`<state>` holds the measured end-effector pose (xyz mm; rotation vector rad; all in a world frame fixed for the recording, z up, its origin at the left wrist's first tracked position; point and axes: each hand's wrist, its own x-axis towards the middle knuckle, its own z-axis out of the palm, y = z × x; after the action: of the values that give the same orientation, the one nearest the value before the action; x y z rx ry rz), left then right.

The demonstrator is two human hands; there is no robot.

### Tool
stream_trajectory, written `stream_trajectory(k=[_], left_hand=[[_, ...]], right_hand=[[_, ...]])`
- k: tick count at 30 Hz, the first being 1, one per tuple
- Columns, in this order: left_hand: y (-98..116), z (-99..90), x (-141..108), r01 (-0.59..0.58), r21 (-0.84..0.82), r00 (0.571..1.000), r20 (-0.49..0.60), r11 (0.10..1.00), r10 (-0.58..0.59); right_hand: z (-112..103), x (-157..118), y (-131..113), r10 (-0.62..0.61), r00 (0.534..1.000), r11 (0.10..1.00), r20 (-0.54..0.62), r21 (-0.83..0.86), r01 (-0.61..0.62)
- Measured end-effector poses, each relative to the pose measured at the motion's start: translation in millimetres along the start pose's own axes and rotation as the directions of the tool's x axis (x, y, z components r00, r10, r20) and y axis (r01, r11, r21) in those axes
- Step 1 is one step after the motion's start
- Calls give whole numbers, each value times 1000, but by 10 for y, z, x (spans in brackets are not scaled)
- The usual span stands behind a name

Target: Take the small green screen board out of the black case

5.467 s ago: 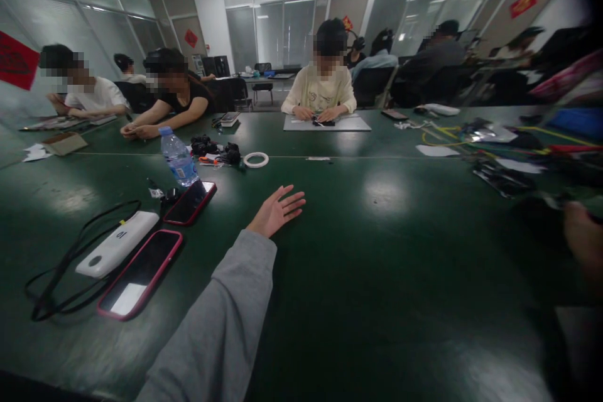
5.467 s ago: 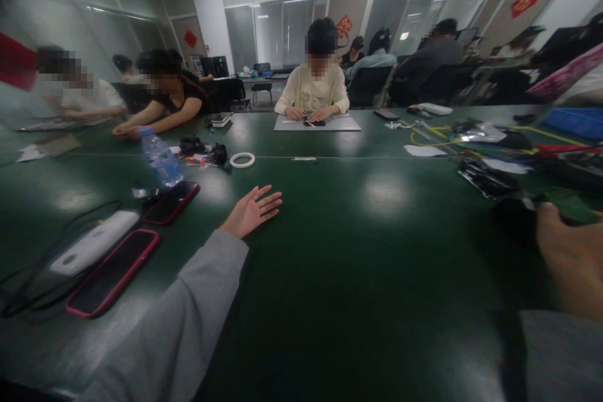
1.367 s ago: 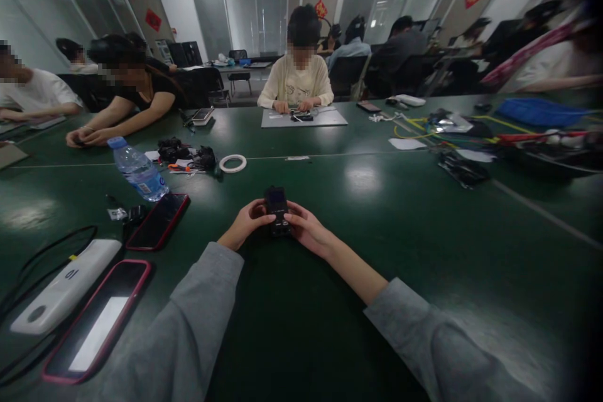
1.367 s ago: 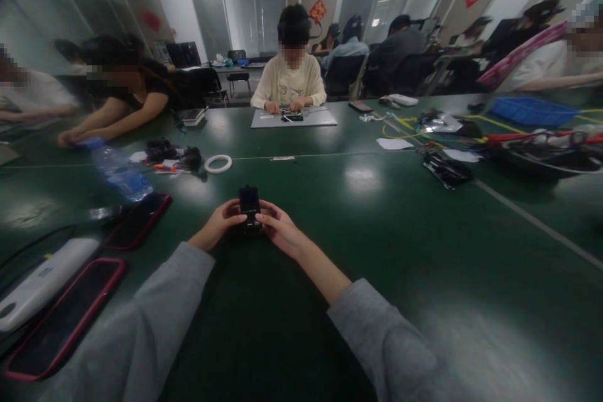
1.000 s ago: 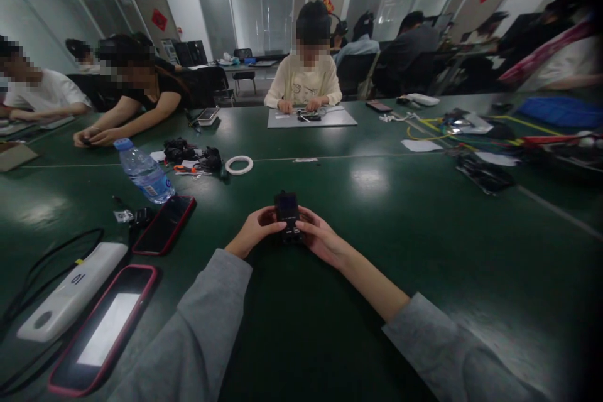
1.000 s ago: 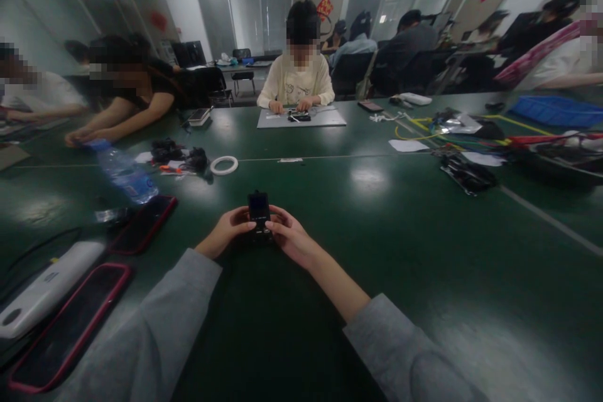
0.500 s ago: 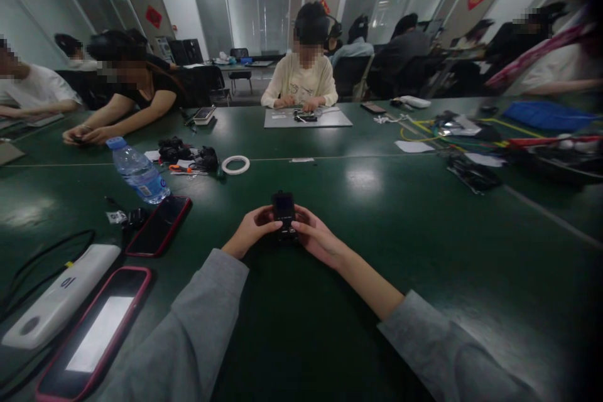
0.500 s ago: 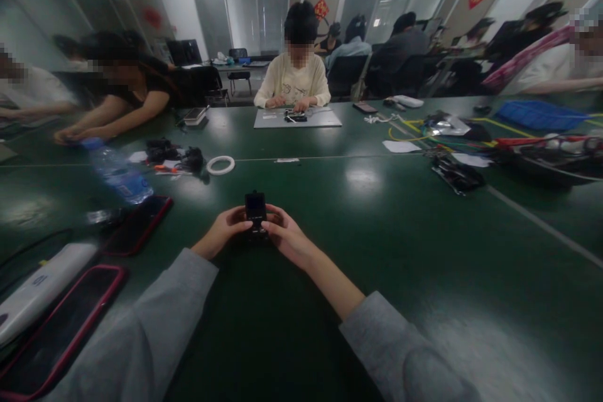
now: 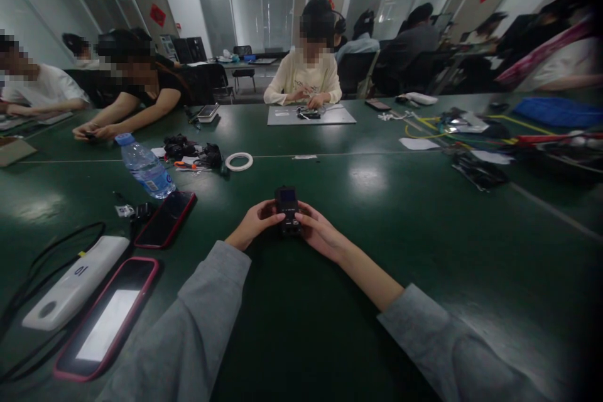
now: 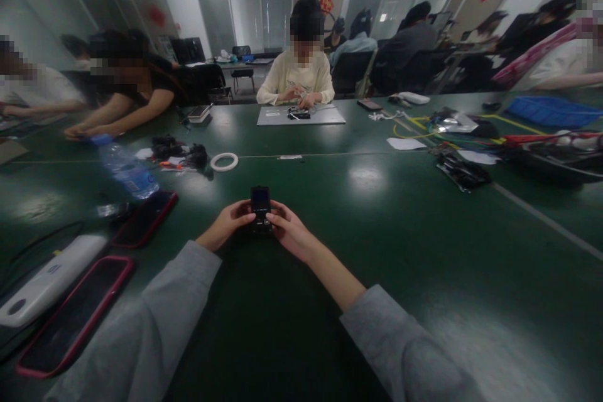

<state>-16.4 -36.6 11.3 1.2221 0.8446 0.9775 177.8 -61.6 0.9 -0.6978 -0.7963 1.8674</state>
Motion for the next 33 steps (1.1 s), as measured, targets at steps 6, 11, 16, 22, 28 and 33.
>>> stream_trajectory(k=[6,11,16,22,28,33], left_hand=[[1,-6,9,12,9,1000,1,1000,-12],[1,3,8,-3,18,1000,1,1000,3],[24,10,-6,1,33,1000,9,999,-1],[25,1,-3,4,44,1000,15,999,-4],[19,-12,6,3,42,1000,21,999,-4],[4,-41,10,13,26,999,41,1000,-14]], right_hand=[[2,13,1,6,1000,1000,-4,12,-6],[20,10,-4,9,1000,1000,-9,17,-9],[28,3,-8,27,1000,999,-14,25,-27],[11,15,-2,17,1000,1000,-3,22,-17],[-57,42,35,18,1000,1000,19,-7,-17],[-58,41,41,7,1000,999,15,-39,-6]])
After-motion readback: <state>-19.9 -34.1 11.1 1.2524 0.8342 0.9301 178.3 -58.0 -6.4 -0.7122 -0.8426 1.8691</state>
